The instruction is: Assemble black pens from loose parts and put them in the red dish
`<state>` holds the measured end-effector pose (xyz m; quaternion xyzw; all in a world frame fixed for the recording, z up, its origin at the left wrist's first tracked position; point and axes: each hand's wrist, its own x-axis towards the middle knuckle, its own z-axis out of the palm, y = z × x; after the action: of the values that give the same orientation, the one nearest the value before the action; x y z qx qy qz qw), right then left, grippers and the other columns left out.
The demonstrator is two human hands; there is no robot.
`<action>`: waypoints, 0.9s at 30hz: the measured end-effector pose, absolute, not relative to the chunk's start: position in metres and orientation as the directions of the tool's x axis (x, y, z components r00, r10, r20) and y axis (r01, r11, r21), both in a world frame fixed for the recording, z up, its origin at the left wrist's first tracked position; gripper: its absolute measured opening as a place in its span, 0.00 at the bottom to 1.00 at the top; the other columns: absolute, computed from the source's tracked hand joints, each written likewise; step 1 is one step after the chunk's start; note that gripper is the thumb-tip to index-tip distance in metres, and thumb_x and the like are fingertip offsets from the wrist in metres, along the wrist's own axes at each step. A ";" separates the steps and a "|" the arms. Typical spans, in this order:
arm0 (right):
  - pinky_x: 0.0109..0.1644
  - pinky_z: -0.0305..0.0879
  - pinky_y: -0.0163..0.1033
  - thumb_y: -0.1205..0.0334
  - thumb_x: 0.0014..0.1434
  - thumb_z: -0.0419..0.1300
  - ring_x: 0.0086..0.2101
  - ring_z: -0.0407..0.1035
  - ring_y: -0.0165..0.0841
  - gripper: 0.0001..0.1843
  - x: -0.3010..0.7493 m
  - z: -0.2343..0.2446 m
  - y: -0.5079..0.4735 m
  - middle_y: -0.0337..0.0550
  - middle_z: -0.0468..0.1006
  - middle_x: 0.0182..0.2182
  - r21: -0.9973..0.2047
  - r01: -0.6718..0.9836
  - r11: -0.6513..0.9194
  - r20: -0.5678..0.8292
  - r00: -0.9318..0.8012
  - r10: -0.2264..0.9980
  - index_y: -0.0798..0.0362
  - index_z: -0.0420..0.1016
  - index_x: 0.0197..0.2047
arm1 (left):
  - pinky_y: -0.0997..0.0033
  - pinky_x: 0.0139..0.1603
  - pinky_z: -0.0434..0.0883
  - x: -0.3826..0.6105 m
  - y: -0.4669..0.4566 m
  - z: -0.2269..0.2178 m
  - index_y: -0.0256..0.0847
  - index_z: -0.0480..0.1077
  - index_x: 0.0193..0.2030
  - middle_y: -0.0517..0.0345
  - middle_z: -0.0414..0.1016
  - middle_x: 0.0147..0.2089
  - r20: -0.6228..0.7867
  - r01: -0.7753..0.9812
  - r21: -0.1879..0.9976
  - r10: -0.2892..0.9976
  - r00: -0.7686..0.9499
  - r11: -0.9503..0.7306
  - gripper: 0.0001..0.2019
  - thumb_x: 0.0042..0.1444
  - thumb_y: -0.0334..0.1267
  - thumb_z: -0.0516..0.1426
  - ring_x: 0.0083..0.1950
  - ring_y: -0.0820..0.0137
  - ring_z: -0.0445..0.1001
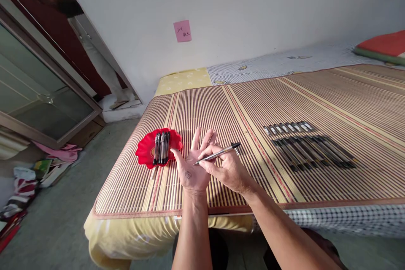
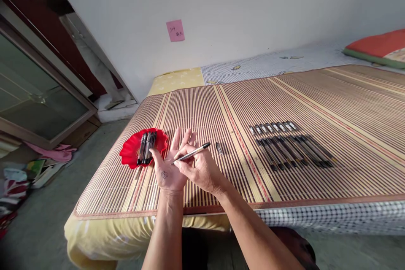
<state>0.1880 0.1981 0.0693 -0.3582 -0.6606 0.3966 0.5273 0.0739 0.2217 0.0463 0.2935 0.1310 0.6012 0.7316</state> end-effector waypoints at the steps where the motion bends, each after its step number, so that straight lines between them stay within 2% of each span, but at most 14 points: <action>1: 0.40 0.71 0.40 0.64 0.61 0.64 0.34 0.76 0.34 0.03 0.188 0.069 0.199 0.41 0.82 0.32 -0.905 0.006 0.425 0.419 -0.162 0.894 0.53 0.79 0.38 | 0.41 0.71 0.63 0.074 0.221 0.047 0.46 0.69 0.68 0.43 0.67 0.72 0.155 -0.802 0.587 0.958 0.242 0.108 0.41 0.57 0.72 0.55 0.78 0.44 0.55; 3: 0.40 0.72 0.40 0.62 0.63 0.64 0.33 0.76 0.33 0.04 0.189 0.067 0.201 0.41 0.81 0.32 -0.904 -0.105 0.415 0.423 -0.067 0.904 0.52 0.79 0.38 | 0.41 0.71 0.63 0.074 0.220 0.050 0.44 0.68 0.68 0.43 0.65 0.74 0.148 -0.805 0.580 0.956 0.253 0.123 0.41 0.58 0.71 0.55 0.78 0.45 0.54; 5: 0.40 0.72 0.40 0.61 0.64 0.63 0.33 0.75 0.33 0.04 0.190 0.064 0.202 0.40 0.80 0.32 -0.891 -0.148 0.428 0.425 0.053 0.903 0.52 0.78 0.39 | 0.42 0.71 0.63 0.076 0.219 0.052 0.42 0.69 0.67 0.42 0.63 0.75 0.153 -0.813 0.566 0.951 0.270 0.140 0.40 0.59 0.70 0.54 0.79 0.45 0.53; 8: 0.42 0.72 0.41 0.62 0.64 0.63 0.35 0.75 0.34 0.03 0.188 0.063 0.202 0.40 0.79 0.33 -0.876 -0.049 0.479 0.470 0.129 0.873 0.51 0.78 0.40 | 0.43 0.72 0.62 0.078 0.220 0.051 0.38 0.72 0.65 0.41 0.62 0.76 0.157 -0.823 0.549 0.950 0.270 0.144 0.38 0.62 0.68 0.52 0.78 0.45 0.53; 11: 0.42 0.71 0.41 0.63 0.63 0.63 0.35 0.75 0.34 0.03 0.184 0.068 0.199 0.41 0.79 0.33 -0.865 0.015 0.501 0.501 0.091 0.861 0.51 0.77 0.40 | 0.48 0.72 0.63 0.080 0.226 0.042 0.38 0.74 0.61 0.40 0.70 0.70 0.076 -0.813 0.569 0.976 0.202 0.123 0.29 0.65 0.60 0.56 0.76 0.50 0.60; 13: 0.41 0.71 0.40 0.62 0.63 0.62 0.34 0.75 0.34 0.04 0.183 0.072 0.198 0.40 0.78 0.31 -0.870 -0.002 0.493 0.492 0.046 0.869 0.52 0.77 0.38 | 0.53 0.67 0.68 0.080 0.230 0.034 0.37 0.77 0.55 0.41 0.78 0.60 -0.010 -0.796 0.596 0.992 0.122 0.104 0.23 0.65 0.54 0.60 0.69 0.53 0.70; 16: 0.37 0.69 0.38 0.58 0.65 0.61 0.32 0.73 0.33 0.07 0.195 0.075 0.199 0.39 0.75 0.29 -0.908 -0.003 0.419 0.417 -0.096 0.904 0.52 0.76 0.37 | 0.61 0.51 0.75 0.078 0.233 0.028 0.38 0.81 0.50 0.48 0.82 0.46 -0.055 -0.753 0.654 0.997 0.055 0.078 0.21 0.59 0.53 0.66 0.49 0.61 0.79; 19: 0.28 0.61 0.36 0.55 0.65 0.60 0.25 0.66 0.30 0.11 0.219 0.069 0.203 0.35 0.70 0.24 -0.957 0.153 0.247 0.203 -0.256 0.945 0.51 0.72 0.33 | 0.72 0.39 0.72 0.079 0.229 0.034 0.39 0.83 0.46 0.56 0.79 0.36 0.031 -0.671 0.741 0.998 0.057 0.015 0.22 0.52 0.53 0.71 0.35 0.72 0.74; 22: 0.24 0.50 0.37 0.58 0.62 0.61 0.20 0.57 0.29 0.16 0.238 0.059 0.206 0.33 0.62 0.18 -0.871 0.470 0.143 -0.013 -0.314 0.949 0.49 0.63 0.24 | 0.76 0.35 0.67 0.085 0.223 0.043 0.37 0.82 0.42 0.60 0.75 0.31 0.065 -0.540 0.842 0.987 0.144 0.023 0.20 0.47 0.48 0.74 0.30 0.77 0.68; 25: 0.25 0.49 0.39 0.60 0.60 0.60 0.21 0.59 0.30 0.15 0.240 0.054 0.204 0.35 0.65 0.19 -0.761 0.630 0.153 -0.036 -0.277 0.960 0.49 0.62 0.24 | 0.76 0.32 0.65 0.095 0.221 0.044 0.38 0.75 0.32 0.65 0.70 0.26 0.026 -0.506 0.862 0.995 0.099 0.028 0.20 0.40 0.43 0.77 0.27 0.78 0.65; 27: 0.26 0.50 0.39 0.59 0.62 0.58 0.22 0.63 0.32 0.14 0.235 0.054 0.202 0.37 0.69 0.20 -0.722 0.668 0.182 -0.031 -0.294 0.955 0.49 0.63 0.25 | 0.77 0.28 0.61 0.099 0.222 0.041 0.40 0.65 0.27 0.69 0.65 0.23 0.025 -0.541 0.841 0.999 0.025 -0.007 0.25 0.38 0.44 0.78 0.23 0.80 0.61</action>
<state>0.2351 0.2023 0.0539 -0.5512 -0.7360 0.3243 0.2219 0.0986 0.2218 0.0407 0.3506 0.3266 0.6171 0.6242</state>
